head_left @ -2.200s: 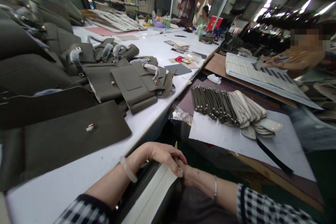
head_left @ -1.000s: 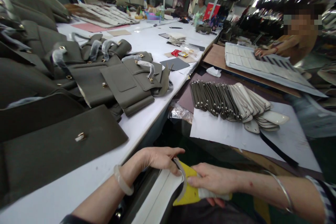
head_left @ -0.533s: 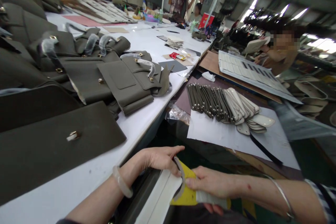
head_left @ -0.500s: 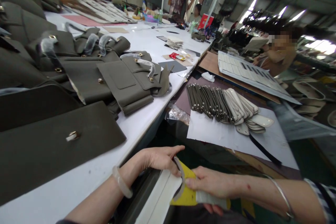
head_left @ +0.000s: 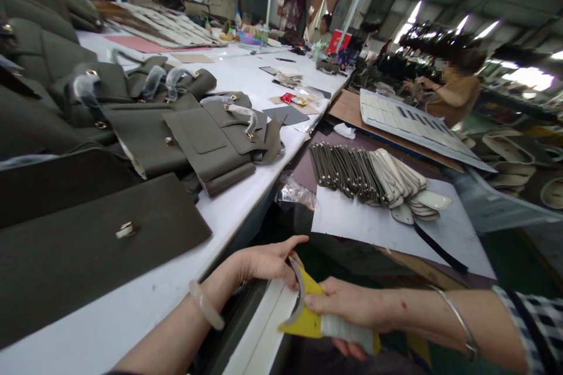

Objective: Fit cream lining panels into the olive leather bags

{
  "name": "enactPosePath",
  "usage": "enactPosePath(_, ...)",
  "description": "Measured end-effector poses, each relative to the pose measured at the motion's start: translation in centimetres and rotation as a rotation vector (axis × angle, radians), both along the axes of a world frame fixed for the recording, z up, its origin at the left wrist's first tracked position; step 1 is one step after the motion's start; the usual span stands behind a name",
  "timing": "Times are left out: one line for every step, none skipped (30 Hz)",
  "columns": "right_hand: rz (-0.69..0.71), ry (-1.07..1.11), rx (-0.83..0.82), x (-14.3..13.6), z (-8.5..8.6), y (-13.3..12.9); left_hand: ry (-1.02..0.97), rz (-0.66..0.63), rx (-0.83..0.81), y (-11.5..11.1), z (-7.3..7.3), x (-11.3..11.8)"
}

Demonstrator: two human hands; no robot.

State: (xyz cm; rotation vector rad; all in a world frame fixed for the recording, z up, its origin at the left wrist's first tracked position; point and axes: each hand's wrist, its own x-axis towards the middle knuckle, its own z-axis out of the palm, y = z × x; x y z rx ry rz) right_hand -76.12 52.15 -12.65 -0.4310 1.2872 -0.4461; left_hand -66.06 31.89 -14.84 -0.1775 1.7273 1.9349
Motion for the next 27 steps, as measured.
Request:
enactPosePath(-0.013,-0.004,-0.009,0.2,-0.1,0.1,-0.004,0.014,-0.002,0.1,0.0,-0.1)
enactPosePath(-0.026,-0.01,-0.011,0.4,-0.1,0.2,-0.011,0.026,-0.014,0.3,0.1,-0.1)
enactPosePath(-0.043,-0.012,-0.012,0.6,-0.1,0.2,-0.016,0.037,-0.028,0.4,0.2,-0.1)
enactPosePath(-0.061,-0.01,-0.015,0.9,-0.1,0.2,-0.021,0.051,-0.04,0.5,0.3,-0.1)
enactPosePath(-0.081,-0.008,-0.016,1.3,0.1,0.1,-0.026,0.064,-0.049,0.6,0.6,0.0)
enactPosePath(-0.1,-0.005,-0.013,1.6,0.2,0.0,-0.028,0.074,-0.057,0.7,0.9,0.2)
enactPosePath(-0.119,-0.005,-0.006,2.0,0.4,-0.2,-0.032,0.087,-0.059,0.7,1.2,0.5)
enactPosePath(-0.143,-0.012,0.004,2.5,0.7,-0.3,-0.036,0.105,-0.056,0.7,1.6,0.9)
enactPosePath(-0.165,-0.026,0.018,2.9,0.8,-0.5,-0.043,0.125,-0.05,0.7,2.1,1.4)
enactPosePath(-0.186,-0.037,0.04,3.3,0.9,-0.6,-0.052,0.145,-0.045,0.7,2.5,1.9)
enactPosePath(-0.206,-0.044,0.056,3.8,0.9,-0.6,-0.056,0.173,-0.042,0.8,3.0,2.5)
enactPosePath(-0.228,-0.054,0.068,4.3,0.8,-0.5,-0.058,0.206,-0.038,1.0,3.4,3.1)
enactPosePath(-0.248,-0.06,0.08,4.9,0.5,-0.3,-0.058,0.242,-0.036,1.2,3.8,3.8)
enactPosePath(-0.267,-0.056,0.09,5.5,0.2,0.0,-0.055,0.279,-0.042,1.6,4.2,4.4)
enactPosePath(-0.289,-0.043,0.099,6.1,-0.1,0.5,-0.052,0.323,-0.054,2.0,4.4,5.1)
enactPosePath(-0.313,-0.026,0.091,6.6,-0.4,1.1,-0.052,0.371,-0.071,2.5,4.6,5.6)
enactPosePath(-0.332,-0.012,0.051,7.1,-0.6,1.9,-0.057,0.419,-0.097,3.0,4.7,6.2)
enactPosePath(-0.344,0.008,-0.022,7.3,-0.7,2.7,-0.067,0.46,-0.131,3.5,4.6,6.7)
enactPosePath(-0.341,0.028,-0.115,7.4,-0.5,3.6,-0.073,0.496,-0.163,4.0,4.4,7.1)
enactPosePath(-0.332,0.047,-0.205,7.3,-0.1,4.5,-0.072,0.522,-0.186,4.5,4.1,7.5)
enactPosePath(-0.329,0.081,-0.267,6.9,0.5,5.2,-0.064,0.537,-0.204,4.9,3.8,7.9)
enactPosePath(-0.354,0.136,-0.291,6.4,1.1,5.7,-0.052,0.543,-0.22,5.2,3.5,8.2)
enactPosePath(-0.426,0.201,-0.296,5.9,1.7,5.8,-0.036,0.546,-0.234,5.4,3.2,8.4)
enactPosePath(-0.523,0.264,-0.295,5.3,2.1,5.7,-0.024,0.55,-0.244,5.6,3.0,8.5)
enactPosePath(-0.622,0.307,-0.296,4.8,2.2,5.3,-0.016,0.553,-0.251,5.7,2.8,8.7)
enactPosePath(-0.703,0.327,-0.309,4.4,2.1,4.7,-0.013,0.556,-0.252,5.8,2.8,8.7)
enactPosePath(-0.749,0.329,-0.322,4.2,1.7,4.0,-0.01,0.56,-0.242,5.9,2.8,8.7)
